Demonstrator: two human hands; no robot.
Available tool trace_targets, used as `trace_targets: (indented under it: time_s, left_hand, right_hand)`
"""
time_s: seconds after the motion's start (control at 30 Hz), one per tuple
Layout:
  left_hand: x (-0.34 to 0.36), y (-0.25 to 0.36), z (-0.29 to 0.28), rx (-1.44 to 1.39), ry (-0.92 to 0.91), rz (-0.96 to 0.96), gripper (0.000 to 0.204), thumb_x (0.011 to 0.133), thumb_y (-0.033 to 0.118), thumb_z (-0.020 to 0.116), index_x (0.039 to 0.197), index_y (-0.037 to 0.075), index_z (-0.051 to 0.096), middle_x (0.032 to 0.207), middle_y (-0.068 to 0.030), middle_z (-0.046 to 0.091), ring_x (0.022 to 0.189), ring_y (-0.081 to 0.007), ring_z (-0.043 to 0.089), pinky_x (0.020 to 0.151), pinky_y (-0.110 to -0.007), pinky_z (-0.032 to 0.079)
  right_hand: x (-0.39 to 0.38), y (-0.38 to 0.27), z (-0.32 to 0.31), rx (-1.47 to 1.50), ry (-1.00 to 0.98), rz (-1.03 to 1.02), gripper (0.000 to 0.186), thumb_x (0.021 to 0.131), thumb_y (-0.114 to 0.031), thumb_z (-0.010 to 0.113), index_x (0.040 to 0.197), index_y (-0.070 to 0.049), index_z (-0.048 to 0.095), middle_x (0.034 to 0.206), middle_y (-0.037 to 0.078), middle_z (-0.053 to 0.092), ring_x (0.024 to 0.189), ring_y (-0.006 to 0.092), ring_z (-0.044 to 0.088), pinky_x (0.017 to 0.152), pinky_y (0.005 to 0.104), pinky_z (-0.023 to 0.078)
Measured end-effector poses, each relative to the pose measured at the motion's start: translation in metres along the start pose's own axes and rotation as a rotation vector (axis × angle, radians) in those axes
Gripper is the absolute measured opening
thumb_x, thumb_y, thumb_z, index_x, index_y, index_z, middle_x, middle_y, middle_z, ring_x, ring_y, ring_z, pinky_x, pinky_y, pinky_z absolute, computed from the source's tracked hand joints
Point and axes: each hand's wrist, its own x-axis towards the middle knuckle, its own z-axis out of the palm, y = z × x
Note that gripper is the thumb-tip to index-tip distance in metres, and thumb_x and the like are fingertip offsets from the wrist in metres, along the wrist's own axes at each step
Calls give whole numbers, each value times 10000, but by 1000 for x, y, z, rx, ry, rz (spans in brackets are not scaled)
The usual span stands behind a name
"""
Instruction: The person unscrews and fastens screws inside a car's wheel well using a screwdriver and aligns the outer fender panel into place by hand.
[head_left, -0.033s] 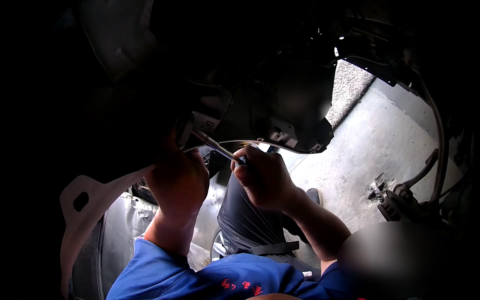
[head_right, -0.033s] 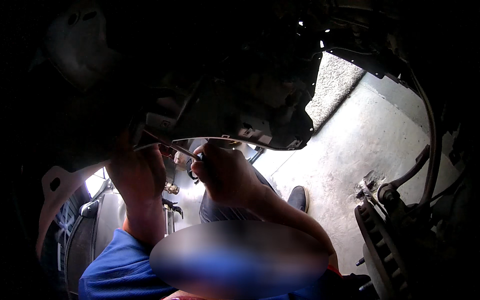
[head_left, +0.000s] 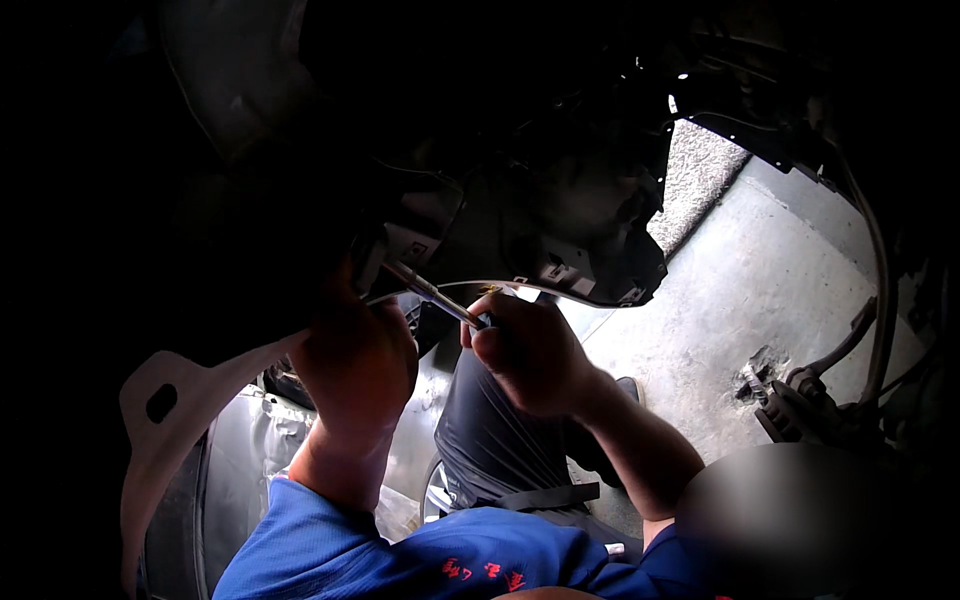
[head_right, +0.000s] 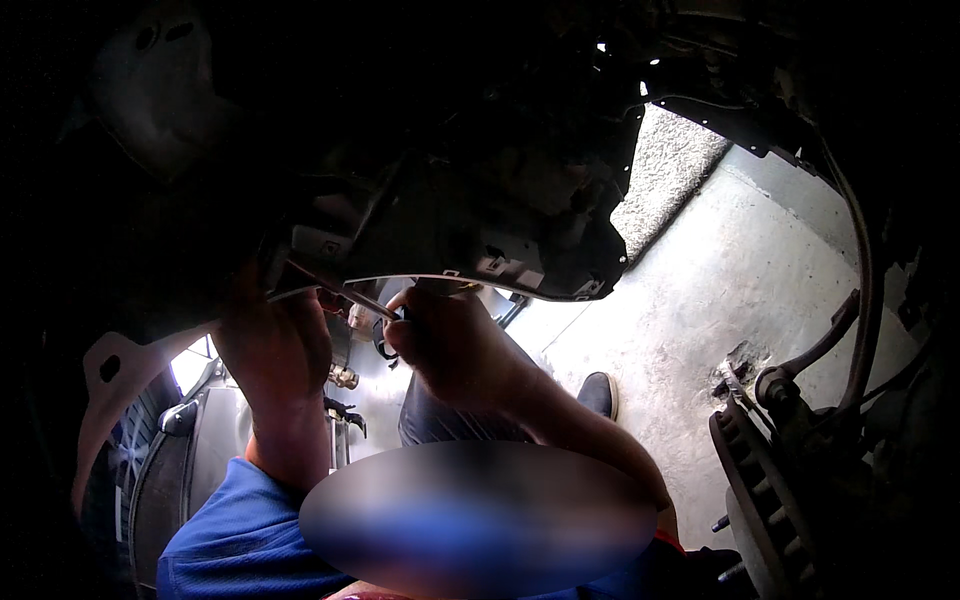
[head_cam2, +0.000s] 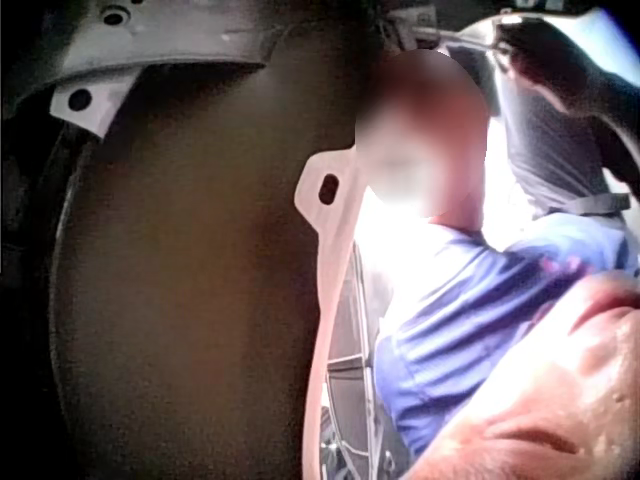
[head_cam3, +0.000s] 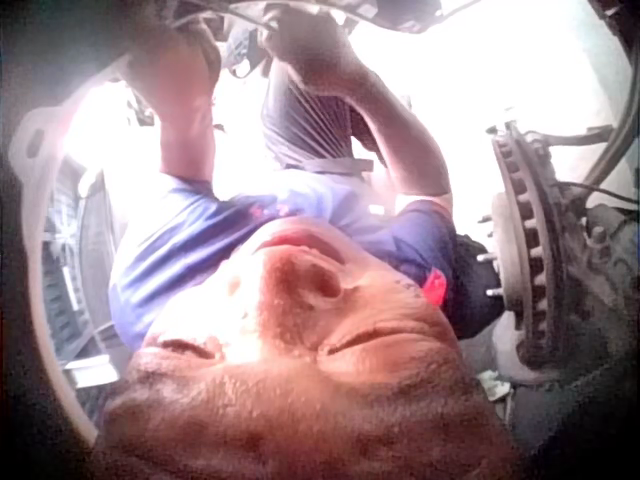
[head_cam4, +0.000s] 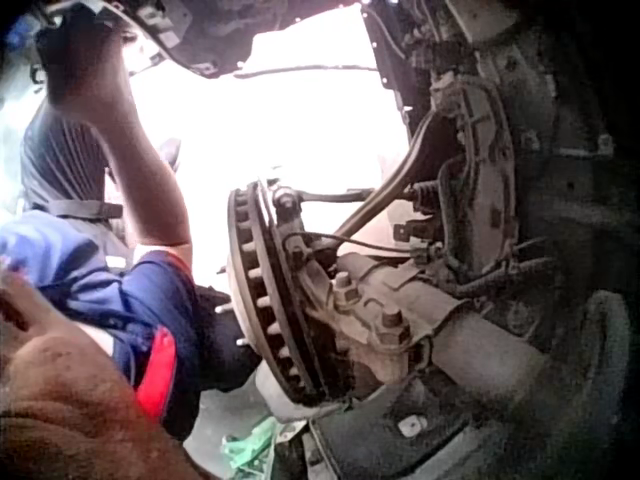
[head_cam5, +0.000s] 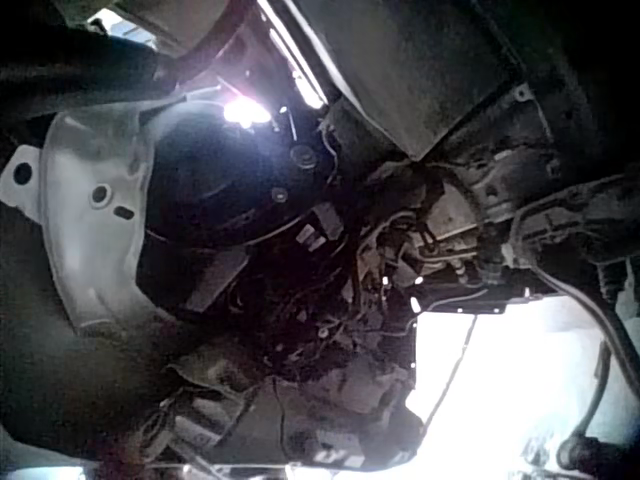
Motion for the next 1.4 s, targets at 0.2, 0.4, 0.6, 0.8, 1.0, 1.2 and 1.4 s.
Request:
trace_targets:
  time_s: [0.2, 0.4, 0.6, 0.8, 1.0, 1.2, 1.4]
  left_hand:
    - [-17, -6, 14, 80, -53, 30, 468, 816, 123, 610, 1212, -127, 621, 1283, -277, 604, 962, -331, 659, 827, -431, 498]
    - [-6, -2, 18, 8, -22, 17, 428, 906, 182, 622, 1287, -10, 589, 1173, -233, 662, 905, -355, 698, 780, -409, 560]
    - [10, 0, 3, -269, 97, -131, 447, 943, 207, 619, 1357, 47, 565, 1182, -246, 665, 997, -411, 690, 875, -465, 553]
    - [0, -2, 8, -225, 128, -129, 462, 940, 202, 616, 1376, 62, 559, 1177, -225, 674, 997, -392, 690, 870, -439, 552]
    - [0, -1, 7, -200, 122, -87, 439, 945, 202, 595, 1352, 41, 565, 1083, -208, 690, 818, -358, 704, 757, -428, 567]
    - [-8, -10, 13, -197, 80, -120, 419, 948, 220, 589, 1321, 28, 582, 1049, -219, 683, 777, -373, 697, 733, -430, 571]
    - [-2, -1, 9, -89, 36, -78, 459, 907, 180, 581, 1309, -41, 565, 1210, -226, 640, 935, -346, 674, 813, -410, 530]
  right_hand:
    - [23, 23, -23, 1145, -648, 425, 513, 1011, -517, 563, 958, -11, 631, 636, 24, 534, 481, 42, 445, 421, 197, 343]
    - [2, 12, -25, 514, -260, 272, 337, 963, -390, 691, 968, -56, 649, 769, 18, 612, 623, 75, 529, 615, 257, 438]
    - [-8, -13, 15, -429, 329, -186, 273, 963, -306, 691, 1023, -46, 636, 830, 90, 652, 718, 201, 653, 641, 337, 511]
    - [-7, -16, 7, -212, 129, 26, 398, 997, -436, 629, 995, -38, 611, 706, 72, 615, 574, 171, 623, 538, 280, 488]
    - [22, 14, -24, 970, -611, 452, 565, 990, -574, 551, 950, -14, 615, 611, 5, 519, 472, 49, 424, 428, 223, 311]
    - [18, 2, -24, 836, -535, 334, 490, 962, -509, 656, 1030, -25, 619, 718, -6, 561, 582, 43, 480, 516, 207, 379]
    - [-7, -9, -3, -85, -73, 126, 362, 989, -397, 658, 1051, -42, 628, 785, 27, 612, 664, 101, 579, 611, 260, 470]
